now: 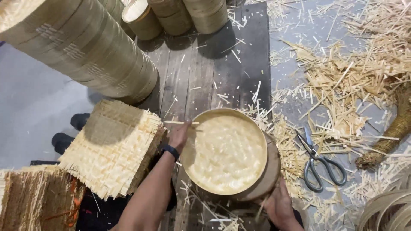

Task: Assembling bamboo weaving pieces onto circular frames and trimming the excess edges using a wooden mold and scissors.

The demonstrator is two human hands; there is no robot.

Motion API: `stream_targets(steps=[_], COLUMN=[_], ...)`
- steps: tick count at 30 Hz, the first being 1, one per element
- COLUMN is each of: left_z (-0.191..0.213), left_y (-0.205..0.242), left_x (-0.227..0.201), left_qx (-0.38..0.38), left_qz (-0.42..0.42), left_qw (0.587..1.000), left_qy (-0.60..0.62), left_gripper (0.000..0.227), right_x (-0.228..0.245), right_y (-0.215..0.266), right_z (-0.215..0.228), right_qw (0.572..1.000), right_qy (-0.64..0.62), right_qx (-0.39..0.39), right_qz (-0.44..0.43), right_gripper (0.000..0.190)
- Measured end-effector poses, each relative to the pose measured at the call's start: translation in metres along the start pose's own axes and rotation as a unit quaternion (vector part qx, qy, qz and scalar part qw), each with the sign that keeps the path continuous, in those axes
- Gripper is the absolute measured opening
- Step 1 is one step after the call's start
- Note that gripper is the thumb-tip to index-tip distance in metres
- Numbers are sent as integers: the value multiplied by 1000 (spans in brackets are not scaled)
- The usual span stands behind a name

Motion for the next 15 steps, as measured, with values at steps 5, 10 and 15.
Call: stream_targets(steps=[5,10,15], left_z=[-51,-129,-203], left_y=[-5,153,265], left_x=[29,-59,-69], left_qx=[13,142,181], left_qz=[-21,-276,-461], left_qw=[999,944,833], left_qy=[44,-112,-247], left_gripper=[56,77,79], right_x=[-58,1,-13], right_y=[-60,-3,-10], right_z=[144,117,114], right_qw=[991,698,576], right_qy=[109,576,625], right_qx=[-59,-188,-141], right_qz=[-47,382,507], right_gripper=[56,24,11])
Point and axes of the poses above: each hand's wrist, its own y-axis away from the middle knuckle, its own z-axis out of the back of the hand, x = y × z, the point moved 8 cm from there along -y, towards the middle knuckle, and after that the axes turned 3 degrees about -z, right-handed, at the moved point
